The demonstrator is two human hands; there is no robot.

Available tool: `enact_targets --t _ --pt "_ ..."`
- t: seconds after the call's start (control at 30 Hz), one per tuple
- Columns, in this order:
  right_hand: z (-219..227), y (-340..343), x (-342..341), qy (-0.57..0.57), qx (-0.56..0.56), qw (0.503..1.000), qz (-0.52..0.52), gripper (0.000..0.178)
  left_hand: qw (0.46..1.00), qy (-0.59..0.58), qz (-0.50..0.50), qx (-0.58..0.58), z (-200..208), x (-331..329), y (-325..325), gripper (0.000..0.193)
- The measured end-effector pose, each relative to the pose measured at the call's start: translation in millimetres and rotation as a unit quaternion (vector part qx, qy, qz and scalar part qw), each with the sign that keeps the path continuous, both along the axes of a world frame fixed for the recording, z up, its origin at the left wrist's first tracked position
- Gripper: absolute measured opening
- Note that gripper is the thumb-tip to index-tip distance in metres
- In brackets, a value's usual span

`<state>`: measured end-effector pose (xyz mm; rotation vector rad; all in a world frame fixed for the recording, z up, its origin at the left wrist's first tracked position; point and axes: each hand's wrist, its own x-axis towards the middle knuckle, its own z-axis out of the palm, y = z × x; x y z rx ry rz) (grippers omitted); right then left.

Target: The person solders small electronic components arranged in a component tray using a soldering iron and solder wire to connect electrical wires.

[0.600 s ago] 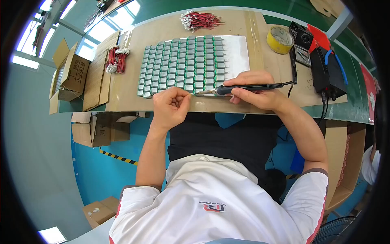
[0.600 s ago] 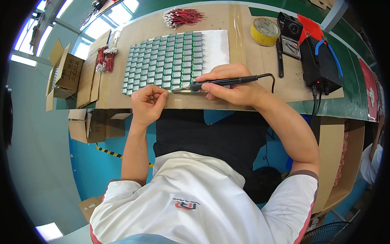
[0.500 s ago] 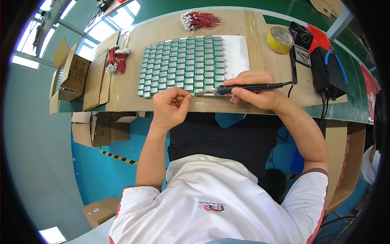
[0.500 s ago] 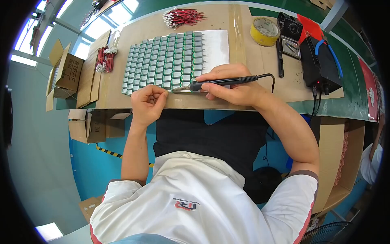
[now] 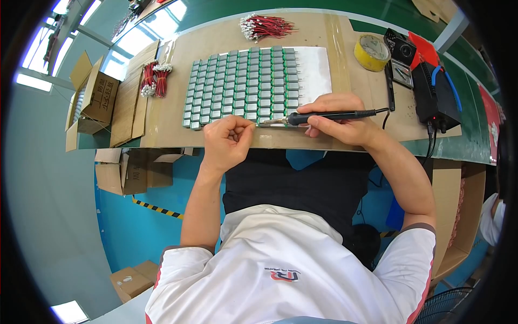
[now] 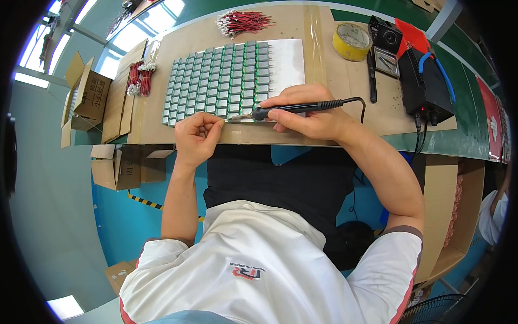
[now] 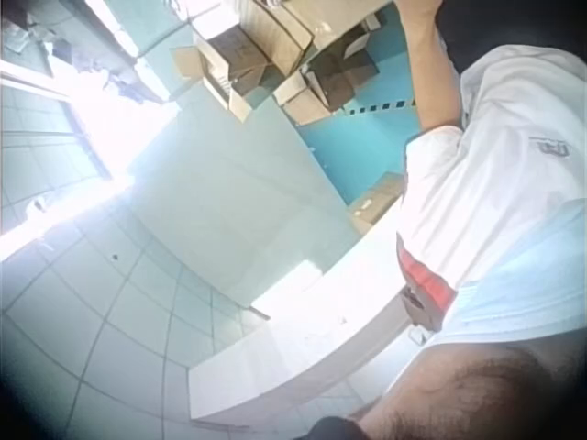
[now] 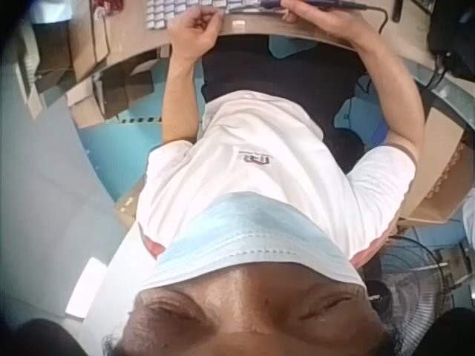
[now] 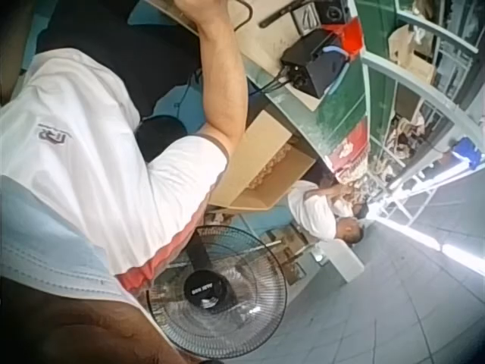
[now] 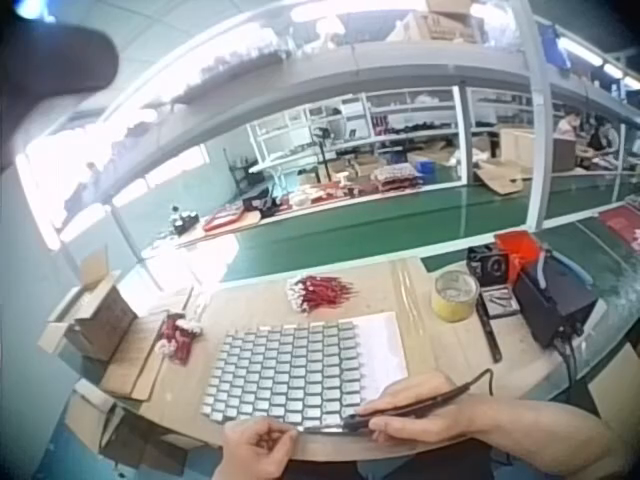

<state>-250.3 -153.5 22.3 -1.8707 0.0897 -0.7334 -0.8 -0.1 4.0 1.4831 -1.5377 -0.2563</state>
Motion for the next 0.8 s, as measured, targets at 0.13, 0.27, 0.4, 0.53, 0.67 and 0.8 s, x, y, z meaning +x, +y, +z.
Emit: enact_targets --t 0.13,0.27,0.4,0.53,0.67,0.8 --pt "2 -2 -3 0.006 0.03 0.999 -0.009 0.023 0.999 0.033 0.001 -0.004 -3 0 2 0.006" --pt "3 -2 -5 -0.007 0.03 0.998 -0.054 0.025 0.996 0.069 0.03 -0.051 -5 -5 1 0.008" --pt "2 -2 -2 -0.031 0.021 0.994 -0.104 0.031 0.998 0.017 0.04 -0.044 3 -20 11 0.013" --pt "15 -5 3 -0.009 0.03 0.987 -0.159 0.026 0.987 -0.112 0.032 -0.107 10 -46 8 0.02" --pt "16 -21 14 -0.03 -0.031 0.983 -0.178 0.02 0.973 -0.182 -0.011 -0.141 8 -65 -4 0.016" --pt "17 -44 21 -0.008 -0.292 0.938 -0.186 0.024 0.957 -0.275 0.0 -0.088 10 -77 -13 0.018"
